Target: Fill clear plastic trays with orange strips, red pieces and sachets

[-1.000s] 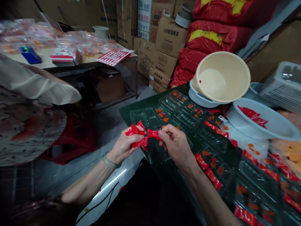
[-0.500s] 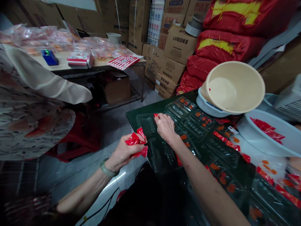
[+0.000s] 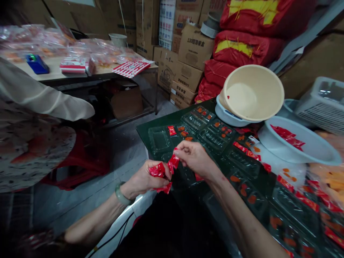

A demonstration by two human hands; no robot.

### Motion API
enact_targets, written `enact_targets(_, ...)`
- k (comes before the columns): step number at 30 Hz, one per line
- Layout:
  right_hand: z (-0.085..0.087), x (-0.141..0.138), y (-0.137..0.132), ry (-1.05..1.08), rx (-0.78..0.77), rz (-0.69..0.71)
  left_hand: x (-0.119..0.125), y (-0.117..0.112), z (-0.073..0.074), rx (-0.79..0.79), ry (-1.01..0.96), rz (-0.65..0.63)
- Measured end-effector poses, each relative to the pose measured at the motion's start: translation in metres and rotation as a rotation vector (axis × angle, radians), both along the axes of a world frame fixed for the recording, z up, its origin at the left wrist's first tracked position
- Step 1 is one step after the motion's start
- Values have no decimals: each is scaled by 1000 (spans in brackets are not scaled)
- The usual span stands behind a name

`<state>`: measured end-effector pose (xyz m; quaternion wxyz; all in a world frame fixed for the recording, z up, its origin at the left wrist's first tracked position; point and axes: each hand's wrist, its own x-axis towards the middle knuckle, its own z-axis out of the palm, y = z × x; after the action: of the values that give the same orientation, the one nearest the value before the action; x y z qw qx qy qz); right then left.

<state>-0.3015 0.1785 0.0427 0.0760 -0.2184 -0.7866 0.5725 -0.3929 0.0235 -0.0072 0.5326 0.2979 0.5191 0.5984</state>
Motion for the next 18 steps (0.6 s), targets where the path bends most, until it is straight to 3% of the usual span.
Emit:
enact_targets(3,-13,-8,15,112,245,-160,-4,-2,-3,-25,-112,90)
enact_targets(6,-39,-21,27,145,749,-211,-10,-6,-3,15,-204,175)
enact_targets(9,-62,-32,34,20,1120,-90,-13,-8,-1,66,-265,247)
enact_targets(11,-68,-31,32,-33,1197,25,-14,-7,2,86,-305,295)
enact_targets(13,-62,-24,22,-6,1113,23,-12,-3,6,73,-348,348)
enact_targets(14,-57,-18,15,27,992,-12,-10,1,8,53,-371,381)
enact_targets(18,-29,12,-21,125,293,-56,4,20,16,3,-438,479)
